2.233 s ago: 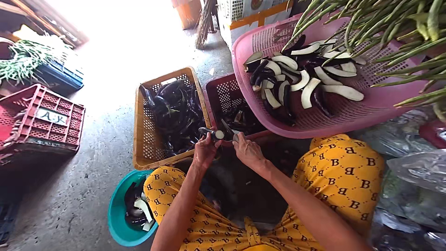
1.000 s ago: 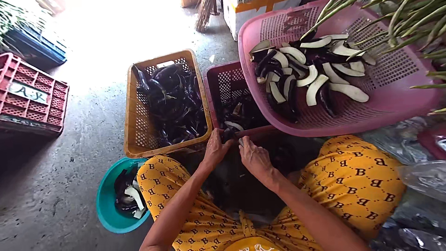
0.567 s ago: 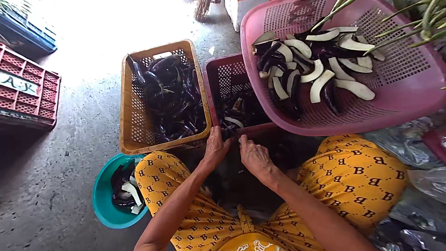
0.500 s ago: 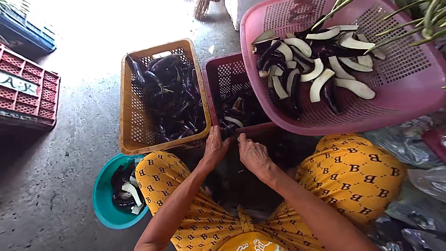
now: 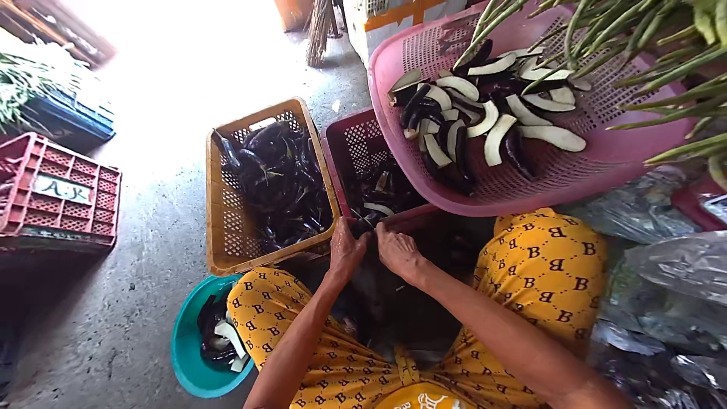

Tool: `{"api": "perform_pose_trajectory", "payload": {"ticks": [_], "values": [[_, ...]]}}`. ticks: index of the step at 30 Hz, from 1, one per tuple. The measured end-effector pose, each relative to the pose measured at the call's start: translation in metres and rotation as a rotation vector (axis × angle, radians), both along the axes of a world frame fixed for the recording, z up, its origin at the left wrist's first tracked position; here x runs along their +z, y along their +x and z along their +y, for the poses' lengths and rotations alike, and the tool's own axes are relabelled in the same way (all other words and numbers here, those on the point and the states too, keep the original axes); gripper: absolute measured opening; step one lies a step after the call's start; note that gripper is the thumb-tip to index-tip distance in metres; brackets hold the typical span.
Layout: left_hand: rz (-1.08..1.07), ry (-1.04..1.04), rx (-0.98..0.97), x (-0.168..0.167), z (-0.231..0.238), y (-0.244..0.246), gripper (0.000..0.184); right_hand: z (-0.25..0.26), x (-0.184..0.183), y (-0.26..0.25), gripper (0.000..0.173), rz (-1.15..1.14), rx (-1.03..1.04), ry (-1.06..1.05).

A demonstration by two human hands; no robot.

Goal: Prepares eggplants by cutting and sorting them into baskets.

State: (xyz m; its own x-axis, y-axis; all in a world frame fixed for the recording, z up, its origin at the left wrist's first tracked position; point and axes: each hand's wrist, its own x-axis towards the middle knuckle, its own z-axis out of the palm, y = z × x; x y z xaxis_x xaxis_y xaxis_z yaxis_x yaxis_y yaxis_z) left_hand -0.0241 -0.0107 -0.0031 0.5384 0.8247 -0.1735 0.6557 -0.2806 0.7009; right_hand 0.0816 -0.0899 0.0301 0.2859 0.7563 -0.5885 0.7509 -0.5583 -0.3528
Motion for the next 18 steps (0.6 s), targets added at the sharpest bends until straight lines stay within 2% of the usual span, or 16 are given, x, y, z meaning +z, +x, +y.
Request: {"api": "perform_pose_trajectory", "payload": {"ticks": [6, 9, 12, 16, 18], "values": [[-0.019, 0.115, 0.088, 0.011, 0.013, -0.003, 0.047, -0.011, -0.003, -0.001, 0.042, 0.020, -0.027, 0.017], [-0.260, -0.069, 0.148, 0.016, 0.031, -0.016, 0.050, -0.010, 0.002, 0.014, 0.045, 0.062, -0.022, 0.038], [-0.615, -0.316, 0.048, 0.013, 0.034, -0.016, 0.047, 0.005, 0.009, 0.033, 0.047, 0.034, -0.075, 0.162], [-0.802, -0.480, -0.005, 0.010, 0.034, -0.010, 0.046, 0.005, 0.016, 0.039, 0.062, -0.002, -0.098, 0.233], [-0.867, -0.541, 0.022, 0.011, 0.034, -0.004, 0.041, 0.001, 0.017, 0.033, 0.058, 0.015, -0.143, 0.322]]}}
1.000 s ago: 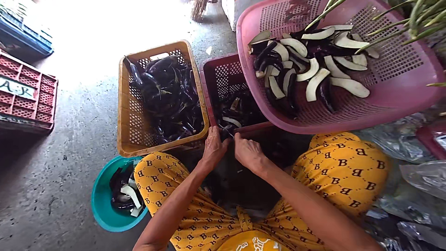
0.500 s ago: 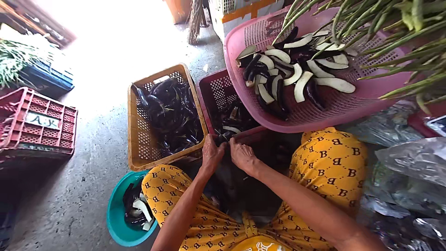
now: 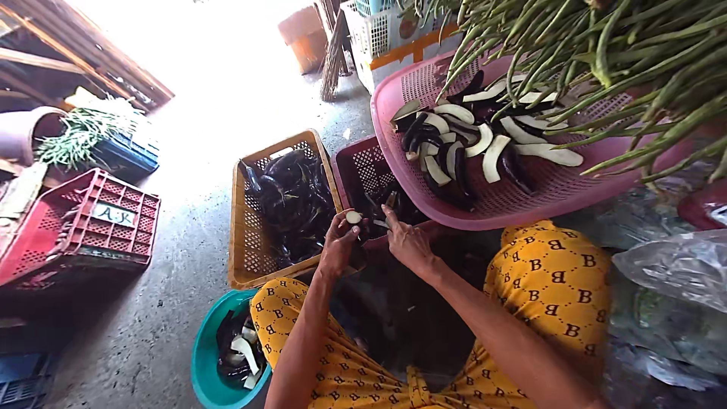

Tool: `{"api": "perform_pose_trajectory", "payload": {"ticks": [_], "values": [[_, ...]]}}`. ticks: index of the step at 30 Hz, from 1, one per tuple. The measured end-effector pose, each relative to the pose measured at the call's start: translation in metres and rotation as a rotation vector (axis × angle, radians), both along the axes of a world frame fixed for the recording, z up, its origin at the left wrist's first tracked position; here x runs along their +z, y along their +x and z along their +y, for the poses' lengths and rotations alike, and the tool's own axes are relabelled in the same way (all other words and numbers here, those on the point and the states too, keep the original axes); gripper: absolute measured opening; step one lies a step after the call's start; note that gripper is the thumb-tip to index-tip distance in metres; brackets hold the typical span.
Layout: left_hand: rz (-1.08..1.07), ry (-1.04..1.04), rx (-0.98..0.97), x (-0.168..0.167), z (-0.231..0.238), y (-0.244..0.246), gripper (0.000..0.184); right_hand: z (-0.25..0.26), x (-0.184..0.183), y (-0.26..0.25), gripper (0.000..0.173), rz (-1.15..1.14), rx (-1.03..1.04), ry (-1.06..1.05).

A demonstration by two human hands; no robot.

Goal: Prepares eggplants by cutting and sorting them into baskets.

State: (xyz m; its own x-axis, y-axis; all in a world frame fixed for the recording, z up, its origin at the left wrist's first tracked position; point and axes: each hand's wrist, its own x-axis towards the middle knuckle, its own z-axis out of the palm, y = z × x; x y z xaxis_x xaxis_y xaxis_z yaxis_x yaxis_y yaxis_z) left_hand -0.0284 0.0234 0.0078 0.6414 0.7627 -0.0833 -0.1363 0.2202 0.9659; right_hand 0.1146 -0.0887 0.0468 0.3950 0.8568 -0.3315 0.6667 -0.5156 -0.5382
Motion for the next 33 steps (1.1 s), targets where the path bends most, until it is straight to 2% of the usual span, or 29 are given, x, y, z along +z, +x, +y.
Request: {"api": "perform_pose_trajectory", "payload": {"ticks": [3, 5, 7, 12, 22, 33], "values": [[-0.078, -0.258, 0.137, 0.009, -0.002, 0.014, 0.029, -0.008, -0.013, -0.021, 0.045, 0.038, -0.068, 0.251], [-0.137, -0.464, 0.293, 0.014, -0.002, 0.025, 0.038, -0.016, -0.024, -0.039, 0.042, 0.065, -0.060, 0.373], [-0.172, -0.548, 0.372, 0.016, 0.001, 0.032, 0.048, -0.021, -0.028, -0.054, 0.042, 0.082, -0.038, 0.395], [-0.262, -0.571, 0.405, 0.017, -0.001, 0.043, 0.050, -0.022, -0.036, -0.073, 0.039, -0.002, -0.039, 0.453], [-0.216, -0.629, 0.488, 0.021, -0.006, 0.049, 0.046, -0.013, -0.049, -0.080, 0.032, -0.184, -0.076, 0.544], [-0.234, -0.658, 0.554, 0.017, -0.003, 0.050, 0.044, -0.010, -0.056, -0.081, 0.031, -0.220, -0.084, 0.563]]}}
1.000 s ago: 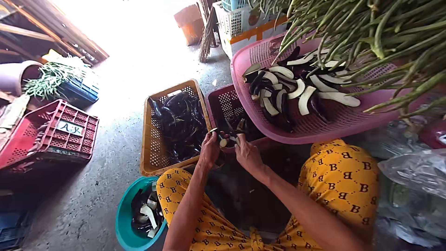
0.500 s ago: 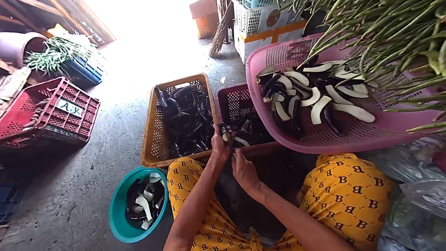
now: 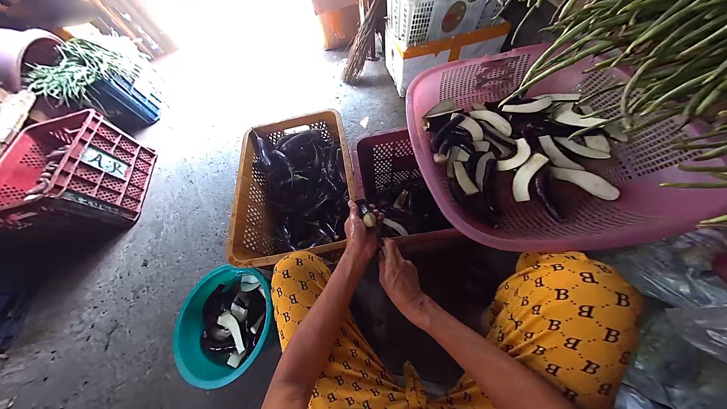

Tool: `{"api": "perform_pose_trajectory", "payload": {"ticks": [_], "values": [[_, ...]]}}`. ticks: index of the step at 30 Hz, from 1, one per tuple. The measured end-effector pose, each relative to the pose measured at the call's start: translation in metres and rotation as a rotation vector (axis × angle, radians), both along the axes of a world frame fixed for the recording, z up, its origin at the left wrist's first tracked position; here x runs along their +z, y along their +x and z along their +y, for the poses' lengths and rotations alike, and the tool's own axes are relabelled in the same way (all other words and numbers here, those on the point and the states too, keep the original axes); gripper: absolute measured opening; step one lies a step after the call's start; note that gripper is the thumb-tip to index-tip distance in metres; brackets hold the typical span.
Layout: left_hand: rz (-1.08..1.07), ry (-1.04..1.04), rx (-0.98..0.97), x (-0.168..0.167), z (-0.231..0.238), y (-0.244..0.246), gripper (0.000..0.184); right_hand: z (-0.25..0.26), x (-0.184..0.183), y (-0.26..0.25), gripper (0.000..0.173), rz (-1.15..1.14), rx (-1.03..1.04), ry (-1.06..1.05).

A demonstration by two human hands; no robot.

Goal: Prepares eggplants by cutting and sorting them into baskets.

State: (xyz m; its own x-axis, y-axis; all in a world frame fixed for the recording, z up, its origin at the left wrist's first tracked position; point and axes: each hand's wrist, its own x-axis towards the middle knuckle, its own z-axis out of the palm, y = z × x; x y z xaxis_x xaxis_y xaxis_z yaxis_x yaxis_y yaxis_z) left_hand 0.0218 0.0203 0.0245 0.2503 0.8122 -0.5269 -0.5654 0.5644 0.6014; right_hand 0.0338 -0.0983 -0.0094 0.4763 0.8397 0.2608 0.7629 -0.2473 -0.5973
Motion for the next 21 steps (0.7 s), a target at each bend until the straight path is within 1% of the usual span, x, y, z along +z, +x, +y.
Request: {"api": "perform_pose_trajectory", "payload": {"ticks": [2, 10, 13, 16, 19, 21], "values": [[0.016, 0.018, -0.002, 0.000, -0.001, 0.000, 0.044, 0.000, 0.001, 0.001, 0.032, 0.001, 0.006, -0.037], [0.150, 0.087, -0.047, -0.002, -0.011, 0.003, 0.044, 0.008, 0.014, 0.006, 0.037, 0.105, 0.043, -0.317], [0.216, 0.120, -0.077, -0.007, -0.014, 0.003, 0.046, 0.011, 0.009, 0.007, 0.039, 0.103, 0.044, -0.323], [0.274, 0.141, -0.134, -0.008, -0.021, 0.004, 0.048, 0.016, 0.005, 0.010, 0.045, 0.117, 0.052, -0.342], [0.261, 0.125, -0.167, -0.009, -0.018, 0.000, 0.047, 0.017, 0.010, 0.015, 0.043, 0.183, 0.049, -0.371], [0.229, 0.167, -0.241, -0.005, -0.007, -0.010, 0.041, 0.018, 0.019, 0.022, 0.039, 0.233, 0.044, -0.333]]}}
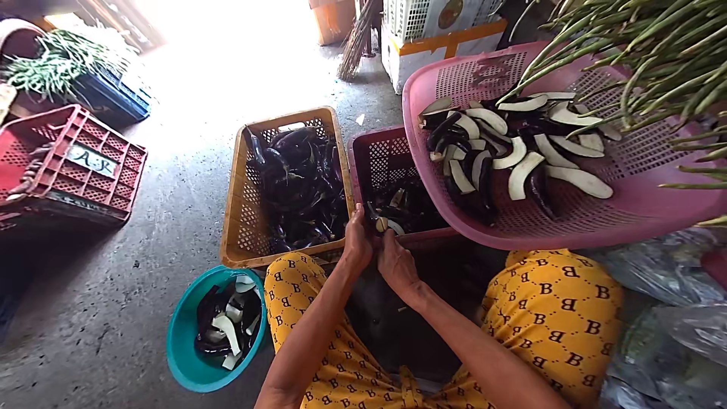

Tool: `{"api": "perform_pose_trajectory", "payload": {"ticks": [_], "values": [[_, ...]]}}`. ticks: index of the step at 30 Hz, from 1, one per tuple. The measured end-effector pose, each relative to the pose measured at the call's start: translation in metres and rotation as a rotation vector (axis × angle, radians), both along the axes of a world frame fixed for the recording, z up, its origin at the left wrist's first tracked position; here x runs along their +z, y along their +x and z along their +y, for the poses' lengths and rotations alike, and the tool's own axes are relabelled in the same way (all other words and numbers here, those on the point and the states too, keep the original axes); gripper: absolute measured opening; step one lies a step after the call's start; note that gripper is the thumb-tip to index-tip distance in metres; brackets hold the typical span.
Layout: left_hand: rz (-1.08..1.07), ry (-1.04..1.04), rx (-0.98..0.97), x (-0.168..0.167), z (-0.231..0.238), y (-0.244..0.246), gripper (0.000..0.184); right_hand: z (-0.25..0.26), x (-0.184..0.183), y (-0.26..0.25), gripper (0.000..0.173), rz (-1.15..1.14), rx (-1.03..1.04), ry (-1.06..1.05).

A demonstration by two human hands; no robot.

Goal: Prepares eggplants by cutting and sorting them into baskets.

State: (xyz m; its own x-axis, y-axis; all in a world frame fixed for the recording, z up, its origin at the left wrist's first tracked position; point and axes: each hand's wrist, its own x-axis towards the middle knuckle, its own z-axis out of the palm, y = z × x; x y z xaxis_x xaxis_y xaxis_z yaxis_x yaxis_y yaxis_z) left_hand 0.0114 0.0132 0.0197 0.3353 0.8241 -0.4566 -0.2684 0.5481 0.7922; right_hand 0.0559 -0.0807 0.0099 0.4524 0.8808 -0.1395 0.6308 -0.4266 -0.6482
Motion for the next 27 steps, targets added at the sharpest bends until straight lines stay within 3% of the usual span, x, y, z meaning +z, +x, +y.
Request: {"api": "perform_pose_trajectory", "payload": {"ticks": [6, 17, 21, 23, 27], "values": [[-0.056, 0.192, -0.393, 0.003, 0.040, -0.040, 0.037, -0.008, 0.010, 0.016, 0.043, -0.009, 0.048, 0.096], [-0.104, 0.071, -0.011, -0.011, -0.002, -0.007, 0.023, 0.007, 0.005, 0.022, 0.045, 0.106, 0.028, 0.010], [-0.107, 0.067, 0.082, -0.018, -0.007, -0.005, 0.021, 0.014, 0.007, 0.033, 0.051, 0.301, 0.090, -0.105], [-0.117, 0.065, 0.073, -0.015, -0.004, -0.007, 0.029, 0.016, 0.008, 0.049, 0.051, 0.480, 0.107, -0.044], [-0.222, -0.010, -0.115, -0.003, 0.004, -0.016, 0.075, 0.012, 0.000, 0.060, 0.025, 0.839, 0.183, 0.176]]}}
